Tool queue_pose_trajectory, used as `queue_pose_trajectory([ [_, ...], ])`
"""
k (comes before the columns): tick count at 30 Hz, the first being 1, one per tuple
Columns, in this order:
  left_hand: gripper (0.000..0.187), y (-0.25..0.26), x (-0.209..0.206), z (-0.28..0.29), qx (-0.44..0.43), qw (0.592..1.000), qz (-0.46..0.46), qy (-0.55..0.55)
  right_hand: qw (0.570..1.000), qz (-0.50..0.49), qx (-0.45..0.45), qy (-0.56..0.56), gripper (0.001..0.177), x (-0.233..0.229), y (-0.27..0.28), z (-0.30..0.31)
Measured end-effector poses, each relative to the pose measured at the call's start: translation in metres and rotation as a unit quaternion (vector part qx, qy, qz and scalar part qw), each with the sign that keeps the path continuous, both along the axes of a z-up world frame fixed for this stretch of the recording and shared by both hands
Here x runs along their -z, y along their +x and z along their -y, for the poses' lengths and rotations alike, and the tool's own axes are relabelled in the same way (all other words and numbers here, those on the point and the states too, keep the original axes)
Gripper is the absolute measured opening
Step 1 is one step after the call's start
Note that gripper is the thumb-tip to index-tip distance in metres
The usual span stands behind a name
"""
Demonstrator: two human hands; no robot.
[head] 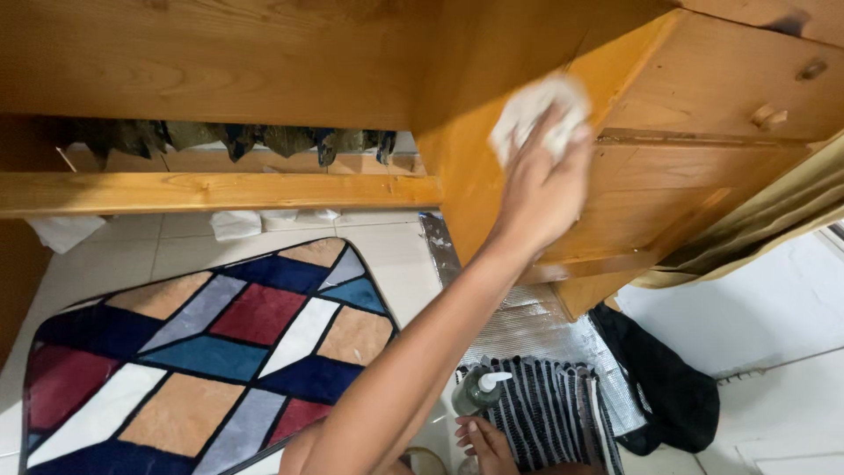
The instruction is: The person wipes the surface and sides of a wooden dresser with a cloth. They apply liquid from a bottle onto the cloth and continue wiping the dresser's drawers and edges.
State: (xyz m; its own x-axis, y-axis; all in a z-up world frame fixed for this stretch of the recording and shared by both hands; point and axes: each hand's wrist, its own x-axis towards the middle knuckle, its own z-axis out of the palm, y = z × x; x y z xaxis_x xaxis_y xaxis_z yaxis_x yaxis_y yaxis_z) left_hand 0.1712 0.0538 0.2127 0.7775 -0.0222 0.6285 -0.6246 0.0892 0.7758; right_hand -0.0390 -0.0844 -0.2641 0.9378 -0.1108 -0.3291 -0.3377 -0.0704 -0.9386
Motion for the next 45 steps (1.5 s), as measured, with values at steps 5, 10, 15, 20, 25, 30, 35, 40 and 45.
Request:
queue_pose_trajectory([
  [5,0.058,0.008,-0.017,0.016,0.012,0.987,0.16,-0.018,0.997,0.038,0.029,0.061,0.038,0.008,0.004,-0.008],
  [10,0.07,-0.01,0.103,0.007,0.033,0.998,-0.011,0.045,1.0,0.013,0.013,0.009,0.043,0.001,0.007,-0.006],
  [15,0.077,-0.008,0.215,-0.011,0.021,0.99,-0.094,0.101,1.0,0.01,-0.017,-0.011,0.043,0.002,0.004,-0.01],
  [20,0.073,0.009,0.207,0.004,0.03,0.979,-0.196,0.035,0.996,0.044,-0.001,-0.077,0.04,0.007,0.003,-0.018],
  [25,0.055,0.053,0.071,0.015,-0.032,0.996,0.086,-0.006,0.994,0.058,0.027,-0.088,0.043,0.013,0.014,-0.021],
  [30,0.055,0.08,-0.02,0.033,0.036,0.995,0.095,-0.024,0.989,0.063,-0.009,-0.135,0.049,0.009,0.025,-0.023],
  [35,0.058,0.086,0.071,0.028,0.006,0.994,0.099,-0.039,0.977,0.127,-0.022,-0.172,0.048,0.002,0.014,-0.023],
  [40,0.062,0.048,0.224,0.007,-0.013,0.991,-0.125,0.045,0.977,0.09,-0.052,-0.188,0.043,-0.001,0.011,-0.036],
  [45,0.062,0.041,0.262,0.024,0.0,0.968,-0.251,0.011,0.969,0.162,-0.032,-0.184,0.033,-0.003,0.0,-0.037],
])
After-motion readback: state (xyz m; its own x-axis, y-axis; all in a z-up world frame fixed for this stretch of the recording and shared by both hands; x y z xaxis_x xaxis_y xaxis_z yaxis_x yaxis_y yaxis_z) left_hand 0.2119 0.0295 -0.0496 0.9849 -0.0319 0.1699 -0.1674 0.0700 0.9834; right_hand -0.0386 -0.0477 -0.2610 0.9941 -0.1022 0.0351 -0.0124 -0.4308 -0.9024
